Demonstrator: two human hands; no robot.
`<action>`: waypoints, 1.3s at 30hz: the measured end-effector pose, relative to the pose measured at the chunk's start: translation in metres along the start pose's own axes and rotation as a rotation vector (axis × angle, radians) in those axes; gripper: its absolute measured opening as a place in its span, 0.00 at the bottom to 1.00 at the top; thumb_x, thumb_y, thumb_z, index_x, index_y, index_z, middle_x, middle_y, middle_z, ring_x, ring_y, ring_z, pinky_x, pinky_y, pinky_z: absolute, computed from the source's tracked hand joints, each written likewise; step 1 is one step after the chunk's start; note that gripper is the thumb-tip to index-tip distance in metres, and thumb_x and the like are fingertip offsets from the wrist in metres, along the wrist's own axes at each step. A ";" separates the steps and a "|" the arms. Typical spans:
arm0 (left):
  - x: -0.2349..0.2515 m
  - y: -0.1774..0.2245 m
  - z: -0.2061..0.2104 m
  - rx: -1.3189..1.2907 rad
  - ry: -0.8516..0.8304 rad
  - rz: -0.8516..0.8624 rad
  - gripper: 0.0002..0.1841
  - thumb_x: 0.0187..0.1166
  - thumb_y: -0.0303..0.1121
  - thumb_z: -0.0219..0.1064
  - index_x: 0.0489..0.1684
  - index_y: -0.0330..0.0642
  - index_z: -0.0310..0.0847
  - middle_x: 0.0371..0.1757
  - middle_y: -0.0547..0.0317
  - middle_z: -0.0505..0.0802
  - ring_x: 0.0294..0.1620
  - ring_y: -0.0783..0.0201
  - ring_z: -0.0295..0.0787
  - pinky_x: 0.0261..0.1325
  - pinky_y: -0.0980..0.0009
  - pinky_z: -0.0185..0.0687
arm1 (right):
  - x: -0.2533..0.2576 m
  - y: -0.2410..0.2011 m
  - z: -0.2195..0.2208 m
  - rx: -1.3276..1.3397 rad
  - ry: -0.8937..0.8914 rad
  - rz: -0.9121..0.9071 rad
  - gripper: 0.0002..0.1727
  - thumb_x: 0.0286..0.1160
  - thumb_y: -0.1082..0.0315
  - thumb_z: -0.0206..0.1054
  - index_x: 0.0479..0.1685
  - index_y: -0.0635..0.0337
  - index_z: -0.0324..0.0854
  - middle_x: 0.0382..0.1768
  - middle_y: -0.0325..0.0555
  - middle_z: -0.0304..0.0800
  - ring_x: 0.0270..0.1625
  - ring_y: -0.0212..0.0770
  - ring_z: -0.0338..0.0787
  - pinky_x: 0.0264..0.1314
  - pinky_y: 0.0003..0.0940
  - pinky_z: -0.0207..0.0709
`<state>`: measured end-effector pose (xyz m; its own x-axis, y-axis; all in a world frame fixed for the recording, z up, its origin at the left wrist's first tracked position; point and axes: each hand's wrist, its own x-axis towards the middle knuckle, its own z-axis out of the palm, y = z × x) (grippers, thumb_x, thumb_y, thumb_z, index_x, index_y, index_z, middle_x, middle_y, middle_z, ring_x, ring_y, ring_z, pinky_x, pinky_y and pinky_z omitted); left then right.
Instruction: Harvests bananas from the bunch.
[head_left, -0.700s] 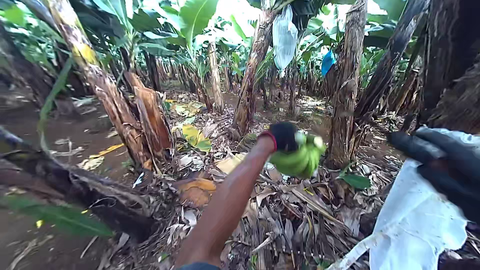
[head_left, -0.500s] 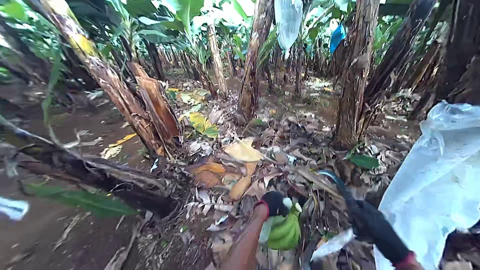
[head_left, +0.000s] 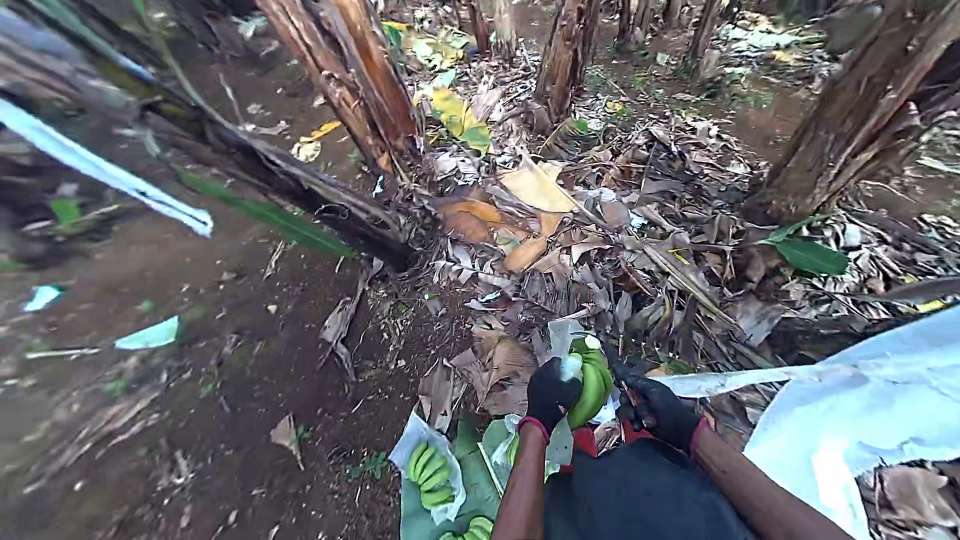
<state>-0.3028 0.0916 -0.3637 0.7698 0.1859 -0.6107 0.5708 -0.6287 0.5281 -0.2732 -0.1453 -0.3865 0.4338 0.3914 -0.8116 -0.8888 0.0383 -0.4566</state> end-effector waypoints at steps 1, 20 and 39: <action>-0.002 -0.002 0.001 -0.015 0.019 0.005 0.27 0.67 0.50 0.73 0.60 0.39 0.86 0.52 0.43 0.94 0.57 0.45 0.91 0.63 0.41 0.82 | 0.002 -0.001 0.003 -0.041 -0.013 0.005 0.22 0.95 0.51 0.47 0.68 0.57 0.74 0.29 0.45 0.84 0.19 0.38 0.82 0.18 0.33 0.79; 0.012 -0.003 0.020 0.000 0.215 -0.201 0.29 0.74 0.56 0.67 0.64 0.44 0.87 0.65 0.48 0.92 0.68 0.48 0.88 0.67 0.44 0.82 | 0.024 -0.026 0.092 -0.160 0.113 0.095 0.27 0.92 0.42 0.49 0.40 0.58 0.74 0.16 0.41 0.73 0.12 0.36 0.73 0.12 0.31 0.71; 0.034 -0.015 0.003 -0.106 0.266 -0.196 0.27 0.76 0.54 0.67 0.64 0.45 0.87 0.66 0.46 0.91 0.70 0.44 0.87 0.67 0.41 0.82 | -0.081 -0.075 0.126 -0.117 -0.037 -0.158 0.25 0.95 0.54 0.34 0.67 0.56 0.74 0.13 0.35 0.73 0.08 0.29 0.72 0.09 0.26 0.72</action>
<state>-0.2858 0.1050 -0.3937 0.6822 0.4943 -0.5388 0.7309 -0.4820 0.4832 -0.2605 -0.0645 -0.2406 0.5592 0.4224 -0.7134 -0.7859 -0.0040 -0.6184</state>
